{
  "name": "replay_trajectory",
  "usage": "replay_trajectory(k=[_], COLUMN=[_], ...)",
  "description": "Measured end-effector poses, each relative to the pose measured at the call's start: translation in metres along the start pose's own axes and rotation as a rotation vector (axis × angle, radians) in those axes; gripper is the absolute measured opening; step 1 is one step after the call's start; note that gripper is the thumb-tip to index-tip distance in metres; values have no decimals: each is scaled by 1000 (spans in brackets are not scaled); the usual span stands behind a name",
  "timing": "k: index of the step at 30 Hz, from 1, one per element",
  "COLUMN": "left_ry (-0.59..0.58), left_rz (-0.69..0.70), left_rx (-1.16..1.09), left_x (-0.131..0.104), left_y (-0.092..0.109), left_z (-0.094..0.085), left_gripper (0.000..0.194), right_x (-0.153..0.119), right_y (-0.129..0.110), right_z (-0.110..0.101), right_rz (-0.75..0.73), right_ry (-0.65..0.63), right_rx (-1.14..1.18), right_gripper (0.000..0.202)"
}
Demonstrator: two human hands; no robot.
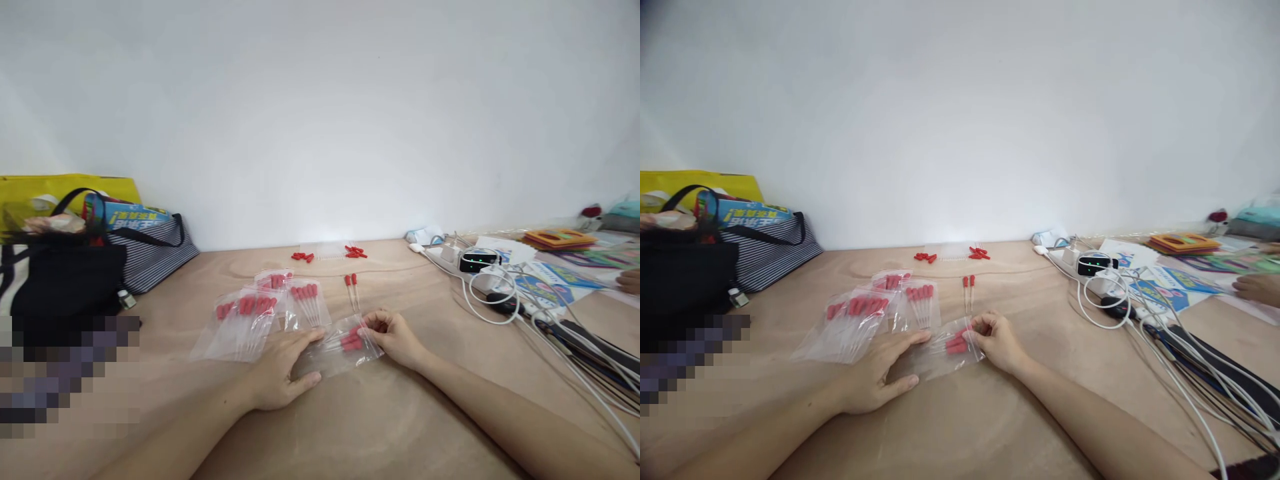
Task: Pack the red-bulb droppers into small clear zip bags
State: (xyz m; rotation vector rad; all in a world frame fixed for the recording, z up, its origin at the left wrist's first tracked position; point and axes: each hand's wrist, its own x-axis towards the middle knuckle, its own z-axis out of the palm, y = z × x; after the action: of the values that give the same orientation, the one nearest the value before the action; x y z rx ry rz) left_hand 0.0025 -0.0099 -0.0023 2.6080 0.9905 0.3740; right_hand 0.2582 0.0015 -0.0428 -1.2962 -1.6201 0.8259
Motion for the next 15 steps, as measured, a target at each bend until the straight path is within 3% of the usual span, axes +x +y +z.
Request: replay_trajectory(k=[5,11,13,15], left_ry=[0,-12,-24,-27], left_rz=[-7,2,8,11], left_rx=[3,27,32,24], left_x=[1,1,1,1], left_y=[4,3,3,3], left_z=[-2,-2,-2,-3], left_gripper=[56,50,49,49], right_x=[4,0,5,17], right_y=[-6,-15,-11,-3], right_z=[1,-11,-16,-19], right_rz=[-87,-301,-261,-137], right_ry=[-108,-301,-286,-194], right_rx=[-49,-191,-167,-153], right_gripper=[28,25,24,23])
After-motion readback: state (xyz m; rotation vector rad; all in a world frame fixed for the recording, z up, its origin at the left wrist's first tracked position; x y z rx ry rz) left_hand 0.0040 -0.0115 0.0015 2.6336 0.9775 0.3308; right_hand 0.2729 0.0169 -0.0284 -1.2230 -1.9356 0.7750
